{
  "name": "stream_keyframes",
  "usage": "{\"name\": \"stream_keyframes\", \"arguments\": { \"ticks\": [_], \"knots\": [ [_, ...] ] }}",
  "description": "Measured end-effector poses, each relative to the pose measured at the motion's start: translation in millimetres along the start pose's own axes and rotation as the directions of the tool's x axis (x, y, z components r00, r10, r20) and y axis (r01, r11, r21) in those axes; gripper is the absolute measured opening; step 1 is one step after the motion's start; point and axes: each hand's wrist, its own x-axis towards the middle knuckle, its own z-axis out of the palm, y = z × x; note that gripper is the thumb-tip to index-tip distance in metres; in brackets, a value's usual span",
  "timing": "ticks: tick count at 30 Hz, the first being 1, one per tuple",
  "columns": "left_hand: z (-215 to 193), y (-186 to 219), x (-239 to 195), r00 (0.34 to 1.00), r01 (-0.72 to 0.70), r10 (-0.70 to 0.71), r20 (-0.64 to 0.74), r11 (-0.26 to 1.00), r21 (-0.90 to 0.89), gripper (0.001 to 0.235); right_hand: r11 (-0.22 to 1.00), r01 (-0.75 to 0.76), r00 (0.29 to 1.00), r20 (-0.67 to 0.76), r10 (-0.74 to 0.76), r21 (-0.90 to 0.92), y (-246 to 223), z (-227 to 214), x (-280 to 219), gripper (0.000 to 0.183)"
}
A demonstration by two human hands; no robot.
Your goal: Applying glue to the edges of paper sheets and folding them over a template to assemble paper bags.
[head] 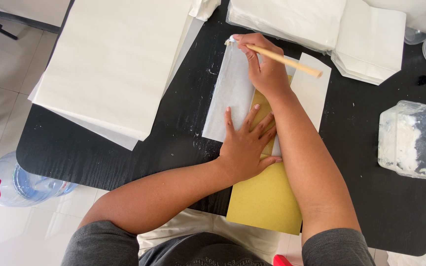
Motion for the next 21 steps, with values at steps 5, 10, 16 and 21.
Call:
{"name": "stream_keyframes", "arguments": {
  "ticks": [5, 10, 16, 21],
  "knots": [
    [-2, -1, 1, 0.998, -0.012, 0.013, 0.065, 1.0, -0.018, 0.084, 1.0, 0.008, 1.0, 0.012, -0.008, -0.014, -3, -1, -4, 0.014],
    [7, 0, 0, 0.999, -0.011, 0.011, -0.035, 1.0, 0.01, 0.083, 0.989, 0.116, 0.966, -0.22, -0.135, -0.096, -11, -5, 0, 0.012],
    [7, -1, -1, 0.993, -0.023, 0.025, -0.113, 1.0, 0.014, 0.082, 0.995, -0.043, 0.821, -0.571, -0.017, -0.091, -44, -21, 8, 0.03],
    [-10, -3, 2, 0.994, -0.03, 0.036, 0.107, 0.998, -0.054, 0.082, 0.964, -0.187, 0.815, -0.518, 0.261, 0.192, -75, -40, 12, 0.04]
  ]
}}
